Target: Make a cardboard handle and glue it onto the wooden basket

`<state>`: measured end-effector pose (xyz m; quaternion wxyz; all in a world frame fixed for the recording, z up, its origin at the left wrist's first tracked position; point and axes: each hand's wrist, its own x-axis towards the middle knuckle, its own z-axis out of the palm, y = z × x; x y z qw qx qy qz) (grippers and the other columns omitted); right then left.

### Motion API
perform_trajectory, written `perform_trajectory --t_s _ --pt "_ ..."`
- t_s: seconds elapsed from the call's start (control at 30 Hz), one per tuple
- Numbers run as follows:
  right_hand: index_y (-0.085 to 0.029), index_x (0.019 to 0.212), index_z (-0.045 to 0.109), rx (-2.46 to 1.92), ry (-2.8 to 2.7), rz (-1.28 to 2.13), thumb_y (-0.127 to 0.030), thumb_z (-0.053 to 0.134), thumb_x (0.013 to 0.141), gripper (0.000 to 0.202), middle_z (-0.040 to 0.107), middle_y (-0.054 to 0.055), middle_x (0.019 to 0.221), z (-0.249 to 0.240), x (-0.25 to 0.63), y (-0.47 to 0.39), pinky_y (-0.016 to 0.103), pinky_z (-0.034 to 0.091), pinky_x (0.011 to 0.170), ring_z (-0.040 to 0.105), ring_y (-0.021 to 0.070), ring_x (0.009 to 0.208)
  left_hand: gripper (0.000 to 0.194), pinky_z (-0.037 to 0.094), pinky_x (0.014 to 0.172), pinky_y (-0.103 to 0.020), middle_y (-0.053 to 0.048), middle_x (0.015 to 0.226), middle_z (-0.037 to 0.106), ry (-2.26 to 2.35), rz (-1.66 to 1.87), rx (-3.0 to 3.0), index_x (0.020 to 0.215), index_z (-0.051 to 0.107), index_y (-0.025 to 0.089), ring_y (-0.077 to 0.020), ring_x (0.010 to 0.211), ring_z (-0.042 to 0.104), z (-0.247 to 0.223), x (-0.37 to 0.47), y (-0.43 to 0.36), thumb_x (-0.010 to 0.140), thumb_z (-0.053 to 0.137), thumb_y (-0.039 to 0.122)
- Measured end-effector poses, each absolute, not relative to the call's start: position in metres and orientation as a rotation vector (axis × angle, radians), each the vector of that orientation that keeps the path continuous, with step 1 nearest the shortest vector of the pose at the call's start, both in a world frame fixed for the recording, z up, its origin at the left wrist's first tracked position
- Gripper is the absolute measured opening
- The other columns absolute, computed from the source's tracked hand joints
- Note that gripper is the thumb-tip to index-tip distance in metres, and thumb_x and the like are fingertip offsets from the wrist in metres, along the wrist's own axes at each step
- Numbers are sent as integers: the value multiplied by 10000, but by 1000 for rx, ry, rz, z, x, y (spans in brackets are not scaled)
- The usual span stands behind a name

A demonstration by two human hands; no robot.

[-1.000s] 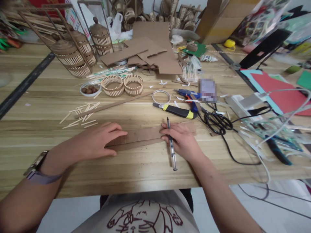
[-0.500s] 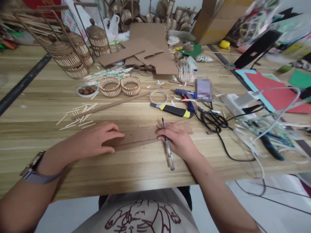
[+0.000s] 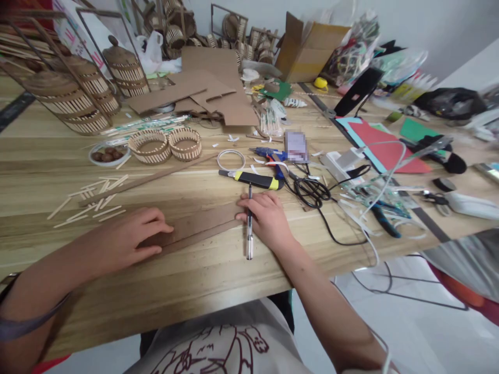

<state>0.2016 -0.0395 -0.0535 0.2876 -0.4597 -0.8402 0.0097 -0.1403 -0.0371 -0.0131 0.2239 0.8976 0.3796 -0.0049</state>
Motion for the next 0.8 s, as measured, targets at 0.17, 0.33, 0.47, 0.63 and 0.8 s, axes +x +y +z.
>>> perform_trajectory --t_s 0.17,0.33,0.47,0.63,0.8 --pt "-262 1042 682 -1265 -2226 56 -487 620 934 256 757 84 1124 -54 202 -39 461 478 925 697 272 1024 252 466 846 -355 -48 1105 591 1108 12 2470 1127 647 250 -225 986 606 -15 -141 -40 892 558 237" --pt "-262 1045 690 -1337 -2116 56 -399 595 966 184 755 79 1116 -52 213 -39 467 500 911 689 275 1028 272 463 820 -344 -46 1098 594 1140 49 2472 1139 652 261 -224 950 616 -21 -143 -41 880 568 274" --pt "-271 1069 690 -1310 -2134 120 -388 623 950 180 741 79 1173 -52 223 -38 487 498 943 677 281 1099 288 464 830 -347 -53 1111 592 1118 56 2467 1156 651 260 -222 954 618 -23 -144 -39 885 556 284" --pt "-261 1109 680 -1206 -2245 210 -383 653 935 214 735 90 1200 -53 224 -37 498 484 973 672 279 1126 320 465 830 -346 -54 1131 587 1103 22 2475 1202 637 265 -218 969 616 -21 -144 -40 899 535 277" --pt "-253 1081 682 -1150 -2266 192 -353 669 924 186 749 91 1153 -51 223 -37 478 508 936 695 270 1058 311 467 826 -342 -51 1121 593 1095 45 2486 1179 649 267 -218 967 617 -19 -143 -41 891 534 252"
